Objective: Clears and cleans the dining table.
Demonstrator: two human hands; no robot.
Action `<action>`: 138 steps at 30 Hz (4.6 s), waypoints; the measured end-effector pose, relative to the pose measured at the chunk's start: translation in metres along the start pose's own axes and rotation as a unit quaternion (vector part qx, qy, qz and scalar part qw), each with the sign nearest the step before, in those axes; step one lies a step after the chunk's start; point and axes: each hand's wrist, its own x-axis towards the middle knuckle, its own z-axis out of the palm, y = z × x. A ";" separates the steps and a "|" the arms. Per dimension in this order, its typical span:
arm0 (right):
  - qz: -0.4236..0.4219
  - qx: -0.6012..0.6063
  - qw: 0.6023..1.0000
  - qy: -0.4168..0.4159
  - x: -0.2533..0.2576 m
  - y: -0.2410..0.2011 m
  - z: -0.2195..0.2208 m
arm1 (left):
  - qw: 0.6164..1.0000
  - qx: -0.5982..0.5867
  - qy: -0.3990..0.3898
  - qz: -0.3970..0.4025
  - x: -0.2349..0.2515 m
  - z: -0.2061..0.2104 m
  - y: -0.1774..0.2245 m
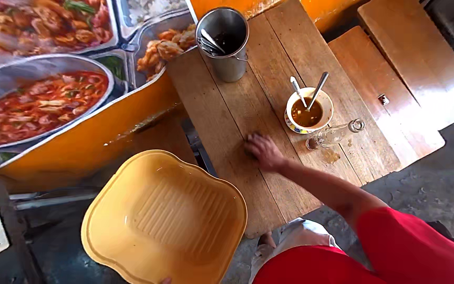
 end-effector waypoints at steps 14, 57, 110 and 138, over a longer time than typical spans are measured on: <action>0.071 0.020 0.997 -0.004 0.106 -0.009 -0.005 | 1.000 -0.002 -0.016 0.009 0.003 -0.046 -0.033; 0.310 0.204 0.905 0.207 0.099 0.007 -0.101 | 0.974 0.126 -0.139 -0.124 0.002 0.026 -0.080; 0.466 0.501 0.653 0.325 -0.149 0.030 -0.130 | 0.959 0.169 -0.184 -0.136 0.011 0.035 -0.076; 0.376 0.491 0.786 -0.031 -0.002 -0.143 0.010 | 0.940 0.257 -0.197 -0.108 -0.005 0.049 -0.065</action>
